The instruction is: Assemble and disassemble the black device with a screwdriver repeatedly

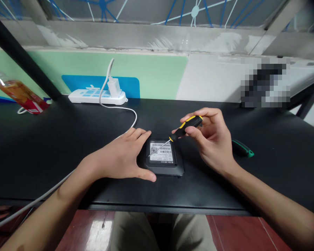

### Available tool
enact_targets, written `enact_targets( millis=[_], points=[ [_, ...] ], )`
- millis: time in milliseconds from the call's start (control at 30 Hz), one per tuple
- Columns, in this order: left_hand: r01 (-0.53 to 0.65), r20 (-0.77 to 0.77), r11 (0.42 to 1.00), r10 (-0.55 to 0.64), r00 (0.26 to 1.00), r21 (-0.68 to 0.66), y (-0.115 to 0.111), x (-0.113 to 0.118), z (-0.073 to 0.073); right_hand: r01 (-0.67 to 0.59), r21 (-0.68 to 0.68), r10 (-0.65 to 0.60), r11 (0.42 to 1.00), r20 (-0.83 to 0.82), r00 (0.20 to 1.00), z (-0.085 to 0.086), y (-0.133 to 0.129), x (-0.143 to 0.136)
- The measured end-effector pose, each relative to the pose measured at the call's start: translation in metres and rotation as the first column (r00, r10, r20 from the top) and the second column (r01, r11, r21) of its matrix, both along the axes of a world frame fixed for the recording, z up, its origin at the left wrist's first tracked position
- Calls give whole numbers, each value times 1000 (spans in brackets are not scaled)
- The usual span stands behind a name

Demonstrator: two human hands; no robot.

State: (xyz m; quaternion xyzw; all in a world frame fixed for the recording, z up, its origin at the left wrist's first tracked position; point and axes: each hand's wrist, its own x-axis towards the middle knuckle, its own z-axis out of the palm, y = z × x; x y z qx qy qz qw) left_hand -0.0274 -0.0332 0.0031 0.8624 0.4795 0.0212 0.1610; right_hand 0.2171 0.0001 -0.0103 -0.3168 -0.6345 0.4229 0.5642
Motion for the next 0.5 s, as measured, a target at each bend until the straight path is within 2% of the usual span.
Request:
enact_targets(
  millis=[167, 333, 500],
  points=[
    [5, -16, 1000, -5, 1000, 5, -1, 0, 1, 9, 140, -12, 990, 18, 1000, 2, -4, 2],
    [-2, -23, 1000, 2, 1000, -9, -2, 0, 3, 35, 201, -44, 979, 38, 998, 4, -1, 5],
    [0, -38, 1000, 0, 999, -12, -2, -1, 3, 126, 228, -138, 966, 38, 990, 3, 6, 10]
  ],
)
